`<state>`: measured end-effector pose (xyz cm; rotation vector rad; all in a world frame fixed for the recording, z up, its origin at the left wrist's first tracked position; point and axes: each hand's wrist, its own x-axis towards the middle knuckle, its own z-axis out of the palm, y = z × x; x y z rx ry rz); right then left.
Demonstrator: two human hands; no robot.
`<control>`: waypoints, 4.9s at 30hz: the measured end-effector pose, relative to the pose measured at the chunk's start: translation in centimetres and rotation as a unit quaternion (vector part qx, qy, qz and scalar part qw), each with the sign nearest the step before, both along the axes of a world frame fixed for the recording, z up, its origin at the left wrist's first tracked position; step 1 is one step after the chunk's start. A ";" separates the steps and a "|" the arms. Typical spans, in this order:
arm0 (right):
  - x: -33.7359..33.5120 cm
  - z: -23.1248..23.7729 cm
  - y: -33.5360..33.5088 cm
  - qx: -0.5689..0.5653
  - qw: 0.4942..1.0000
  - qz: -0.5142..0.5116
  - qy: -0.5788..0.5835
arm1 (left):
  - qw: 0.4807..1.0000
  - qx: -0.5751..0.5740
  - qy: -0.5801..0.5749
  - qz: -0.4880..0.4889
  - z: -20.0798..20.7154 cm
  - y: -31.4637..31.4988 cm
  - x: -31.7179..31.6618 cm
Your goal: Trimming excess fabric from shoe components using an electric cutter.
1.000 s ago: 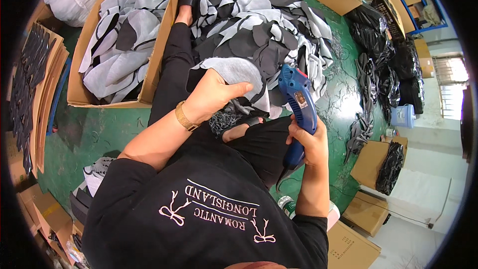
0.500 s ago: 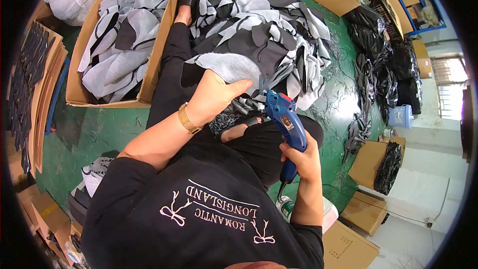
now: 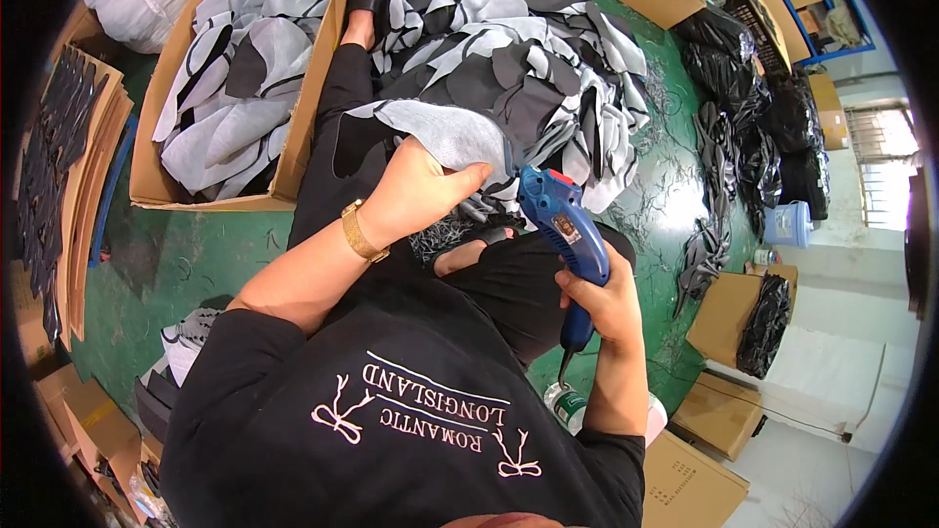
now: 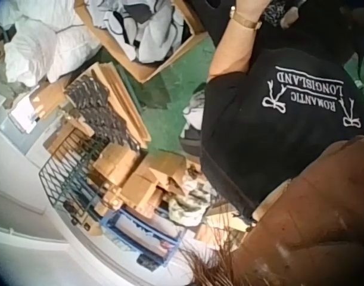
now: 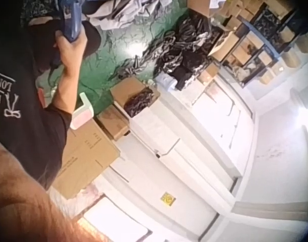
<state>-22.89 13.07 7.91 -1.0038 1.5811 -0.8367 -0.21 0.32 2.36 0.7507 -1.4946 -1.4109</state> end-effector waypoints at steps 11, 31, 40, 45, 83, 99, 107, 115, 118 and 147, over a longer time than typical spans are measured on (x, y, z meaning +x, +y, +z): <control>1.8 -1.7 -1.7 -0.113 0.985 -0.089 -0.098 | 0.962 0.216 0.165 -0.024 0.1 -0.2 -0.7; 1.5 -2.6 0.2 -0.086 0.985 -0.124 -0.077 | 0.899 0.323 0.295 -0.030 -0.2 -0.7 -1.7; 2.8 -0.2 -5.9 -0.158 0.983 -0.092 0.018 | 0.963 0.151 0.132 -0.178 -2.5 3.4 -3.3; 3.5 -2.0 -5.9 -0.158 0.981 -0.080 0.081 | 0.935 0.245 0.203 -0.159 -1.6 2.6 -2.7; -1.4 -3.7 1.7 0.141 0.955 0.045 -0.256 | 0.891 0.331 0.269 -0.158 -0.6 -1.9 -0.2; -0.2 -4.1 1.5 0.121 0.965 0.013 -0.233 | 0.902 0.312 0.259 -0.145 -1.5 -1.2 -0.9; 0.4 -4.4 1.7 0.113 0.958 -0.001 -0.263 | 0.918 0.286 0.250 -0.117 -1.6 -0.9 -1.1; 0.7 -5.2 1.7 0.113 0.936 -0.006 -0.334 | 0.914 0.283 0.259 -0.130 -1.4 -0.4 -1.0; 0.9 -5.8 1.5 0.102 0.921 -0.016 -0.376 | 0.919 0.279 0.248 -0.126 -1.0 -0.1 -1.1; 0.7 -3.0 -0.3 0.005 0.998 -0.020 -0.057 | 0.926 0.290 0.240 -0.008 -4.3 -1.5 -0.6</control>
